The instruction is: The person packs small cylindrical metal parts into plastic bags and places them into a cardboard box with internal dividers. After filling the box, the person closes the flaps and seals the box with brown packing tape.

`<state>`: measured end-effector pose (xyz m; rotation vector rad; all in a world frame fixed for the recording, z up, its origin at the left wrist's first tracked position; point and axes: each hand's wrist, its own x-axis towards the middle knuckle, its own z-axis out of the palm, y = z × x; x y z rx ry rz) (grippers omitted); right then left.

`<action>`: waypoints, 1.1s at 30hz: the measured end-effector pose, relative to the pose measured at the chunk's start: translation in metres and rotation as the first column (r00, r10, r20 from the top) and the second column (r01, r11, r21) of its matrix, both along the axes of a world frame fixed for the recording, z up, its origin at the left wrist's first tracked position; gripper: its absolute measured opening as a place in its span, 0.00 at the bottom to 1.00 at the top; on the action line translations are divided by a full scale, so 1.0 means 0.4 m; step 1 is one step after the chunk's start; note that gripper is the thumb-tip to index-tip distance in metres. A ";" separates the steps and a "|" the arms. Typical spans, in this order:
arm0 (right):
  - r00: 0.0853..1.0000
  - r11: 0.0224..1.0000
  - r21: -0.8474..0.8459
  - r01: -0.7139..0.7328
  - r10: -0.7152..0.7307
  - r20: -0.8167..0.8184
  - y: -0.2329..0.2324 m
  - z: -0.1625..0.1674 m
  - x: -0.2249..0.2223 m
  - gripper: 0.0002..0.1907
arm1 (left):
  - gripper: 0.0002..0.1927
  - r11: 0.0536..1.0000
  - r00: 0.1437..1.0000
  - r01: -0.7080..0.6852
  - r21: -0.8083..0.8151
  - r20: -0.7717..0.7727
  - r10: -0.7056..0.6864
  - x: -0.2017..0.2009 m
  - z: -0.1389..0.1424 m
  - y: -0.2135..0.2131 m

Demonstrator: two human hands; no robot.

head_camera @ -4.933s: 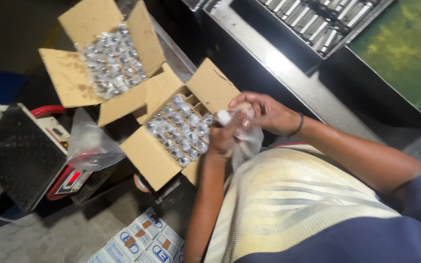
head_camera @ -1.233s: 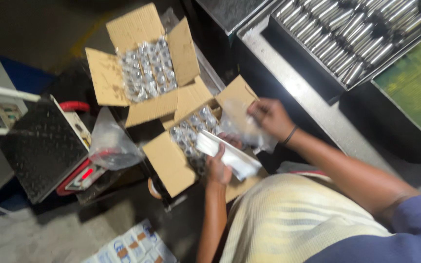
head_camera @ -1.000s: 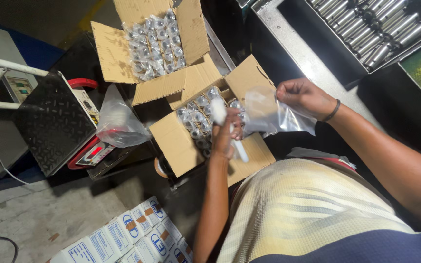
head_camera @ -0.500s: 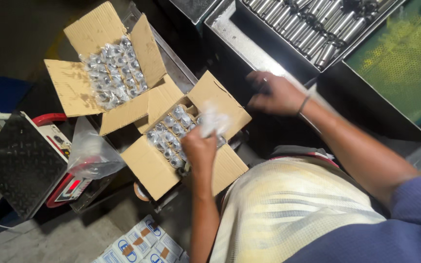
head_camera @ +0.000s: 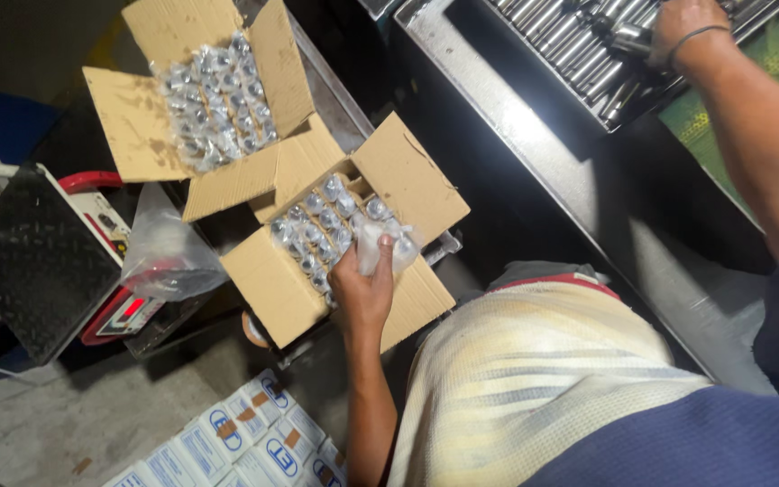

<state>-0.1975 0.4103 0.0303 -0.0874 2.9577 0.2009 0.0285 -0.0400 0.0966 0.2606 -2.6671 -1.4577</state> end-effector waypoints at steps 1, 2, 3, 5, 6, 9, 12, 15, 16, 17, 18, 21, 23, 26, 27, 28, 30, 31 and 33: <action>0.989 0.997 -0.007 0.071 -0.069 0.129 0.001 0.002 0.006 0.39 | 0.15 1.000 1.000 0.010 0.012 -0.013 -0.010 0.001 -0.005 0.000; 0.988 0.995 -0.022 0.100 -0.097 0.122 -0.006 -0.003 0.017 0.41 | 0.15 0.999 1.000 0.003 0.032 0.007 -0.003 0.001 -0.010 -0.002; 0.987 0.992 -0.040 0.120 -0.115 0.115 -0.022 -0.009 0.028 0.44 | 0.14 0.999 1.000 -0.014 0.050 0.026 0.013 0.001 -0.016 -0.003; 0.971 0.992 -0.075 0.106 -0.087 0.221 -0.072 -0.016 0.082 0.47 | 0.14 0.995 0.999 -0.033 0.089 0.019 0.032 -0.002 -0.029 -0.005; 0.961 0.863 -0.474 0.172 -0.040 0.275 -0.113 -0.019 0.126 0.38 | 0.14 0.994 1.000 -0.028 0.108 -0.005 0.029 -0.003 -0.035 -0.004; 0.919 0.252 -0.949 0.190 0.296 0.262 -0.280 -0.012 0.295 0.31 | 0.13 0.996 0.999 -0.032 0.085 0.008 0.032 -0.010 -0.049 -0.005; 0.880 0.261 -0.931 0.256 0.335 0.336 -0.457 0.026 0.430 0.20 | 0.12 0.994 0.994 -0.014 0.106 0.109 0.003 -0.010 -0.067 0.007; 0.903 0.383 -0.892 -0.241 0.425 -0.061 -0.597 0.060 0.464 0.21 | 0.10 0.984 0.969 0.171 -0.048 -0.174 -0.177 0.007 -0.099 0.026; 0.860 0.314 -0.881 -0.355 0.479 -0.176 -0.631 0.064 0.460 0.26 | 0.09 0.960 0.907 0.234 -0.157 -0.320 -0.273 0.018 -0.114 0.029; 0.915 0.240 -0.945 -0.222 0.387 -0.116 -0.668 0.060 0.454 0.21 | 0.09 0.969 0.969 0.216 0.123 -0.148 -0.197 0.022 -0.132 0.018; 0.953 0.149 -0.985 -0.090 0.299 -0.041 -0.694 0.052 0.449 0.17 | 0.11 0.911 0.985 0.139 0.388 0.042 -0.169 0.033 -0.151 0.007; 0.721 -0.069 -0.796 0.602 0.475 0.504 -0.731 0.015 0.453 0.17 | 0.12 0.373 0.954 -0.256 0.892 0.296 -0.052 0.056 -0.212 -0.081; 0.543 -0.016 -0.632 0.775 0.530 0.652 -0.741 -0.012 0.466 0.17 | 0.10 0.144 0.917 -0.395 0.907 0.398 0.010 0.075 -0.249 -0.152; 0.817 0.028 -0.884 0.466 0.370 0.442 -0.781 -0.032 0.440 0.17 | 0.11 0.182 0.893 -0.449 0.875 0.438 0.102 0.103 -0.292 -0.227; 0.913 -0.005 -0.964 0.267 0.321 0.251 -0.805 -0.034 0.412 0.18 | 0.12 0.126 0.894 -0.443 0.888 0.426 0.142 0.110 -0.303 -0.237; 0.978 0.162 -0.977 -0.136 0.180 -0.107 -0.845 -0.037 0.378 0.15 | 0.14 0.069 0.891 -0.434 0.898 0.417 0.181 0.116 -0.312 -0.241; 0.913 0.548 -0.731 -0.407 0.277 -0.301 -0.935 -0.039 0.287 0.21 | 0.12 0.181 0.855 -0.507 0.843 0.465 0.229 0.126 -0.325 -0.236; 0.919 0.714 -0.604 -0.354 0.384 -0.085 -0.973 -0.039 0.238 0.29 | 0.12 0.238 0.839 -0.536 0.810 0.482 0.252 0.131 -0.328 -0.231; 0.685 0.698 -0.375 -0.610 0.702 0.195 -1.031 -0.041 0.152 0.24 | 0.12 0.246 0.871 -0.485 0.839 0.440 0.217 0.142 -0.331 -0.225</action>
